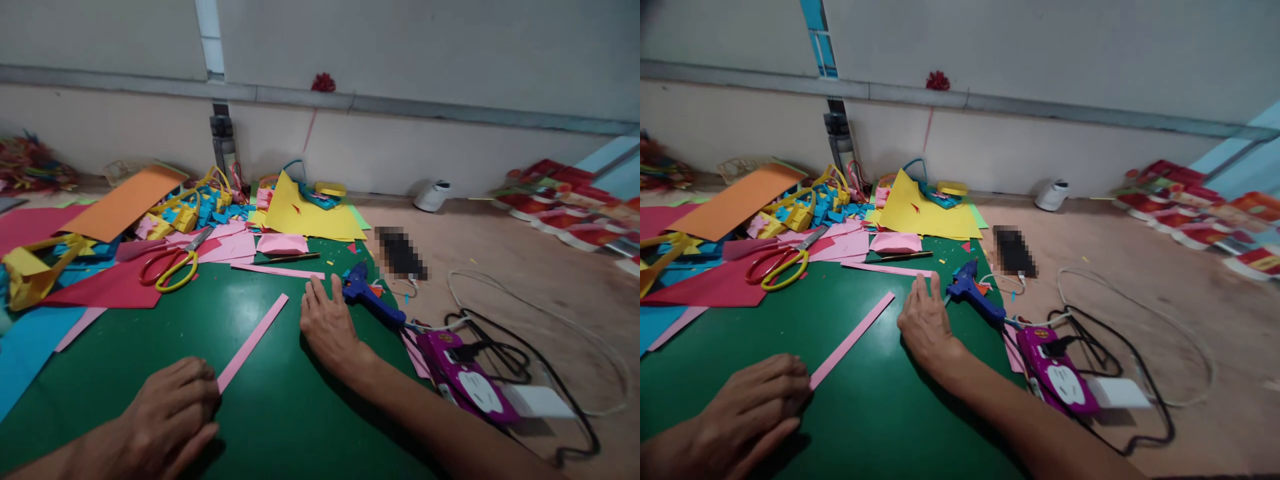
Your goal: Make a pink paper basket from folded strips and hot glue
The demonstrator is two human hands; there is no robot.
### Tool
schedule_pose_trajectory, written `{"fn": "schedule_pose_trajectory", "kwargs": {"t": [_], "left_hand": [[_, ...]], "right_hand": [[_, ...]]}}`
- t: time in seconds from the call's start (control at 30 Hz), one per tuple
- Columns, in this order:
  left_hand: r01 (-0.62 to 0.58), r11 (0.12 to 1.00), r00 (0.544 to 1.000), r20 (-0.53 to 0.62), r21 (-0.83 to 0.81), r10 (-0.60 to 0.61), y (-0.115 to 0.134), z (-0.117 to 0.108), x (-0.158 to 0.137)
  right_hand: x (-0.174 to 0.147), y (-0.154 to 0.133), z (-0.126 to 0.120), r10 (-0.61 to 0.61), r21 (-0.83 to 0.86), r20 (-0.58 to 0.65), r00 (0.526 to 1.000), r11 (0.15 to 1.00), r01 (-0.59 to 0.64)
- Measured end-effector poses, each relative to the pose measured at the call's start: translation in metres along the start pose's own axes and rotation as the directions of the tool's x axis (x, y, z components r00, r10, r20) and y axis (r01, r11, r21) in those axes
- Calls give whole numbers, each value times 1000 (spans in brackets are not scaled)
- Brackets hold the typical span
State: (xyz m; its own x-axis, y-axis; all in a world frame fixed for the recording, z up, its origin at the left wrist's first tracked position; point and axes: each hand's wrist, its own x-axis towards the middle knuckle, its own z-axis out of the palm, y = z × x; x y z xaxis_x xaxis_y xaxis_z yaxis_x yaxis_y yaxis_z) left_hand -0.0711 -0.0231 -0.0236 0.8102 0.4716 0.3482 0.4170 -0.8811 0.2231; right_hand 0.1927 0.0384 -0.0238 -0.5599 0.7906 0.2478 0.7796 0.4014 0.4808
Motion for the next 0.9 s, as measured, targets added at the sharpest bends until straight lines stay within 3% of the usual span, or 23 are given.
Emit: {"fn": "schedule_pose_trajectory", "kwargs": {"t": [0.17, 0.3, 0.4, 0.5, 0.57, 0.73, 0.9], "left_hand": [[177, 971, 984, -9, 160, -178, -11, 15, 41], [188, 955, 966, 133, 229, -222, -27, 29, 71], [143, 961, 971, 154, 237, -182, -41, 26, 90], [119, 972, 984, 105, 201, -143, -62, 12, 115], [172, 951, 984, -6, 257, -176, -80, 4, 134], [181, 935, 983, -68, 306, -168, -125, 17, 177], [85, 938, 988, -151, 335, -35, -131, 22, 183]], "right_hand": [[-9, -9, -10, 23, -33, -94, 995, 999, -26], [-21, -12, -12, -5, -43, -141, 990, 999, -1], [-28, -11, -10, -16, -45, -179, 984, 999, 8], [-32, -10, -7, -31, -29, -218, 975, 999, 25], [-34, -10, -5, -50, -14, -227, 973, 999, 48], [-39, -10, -1, -62, 36, -240, 969, 997, 73], [-41, -10, 5, -36, 38, -289, 957, 998, 49]]}}
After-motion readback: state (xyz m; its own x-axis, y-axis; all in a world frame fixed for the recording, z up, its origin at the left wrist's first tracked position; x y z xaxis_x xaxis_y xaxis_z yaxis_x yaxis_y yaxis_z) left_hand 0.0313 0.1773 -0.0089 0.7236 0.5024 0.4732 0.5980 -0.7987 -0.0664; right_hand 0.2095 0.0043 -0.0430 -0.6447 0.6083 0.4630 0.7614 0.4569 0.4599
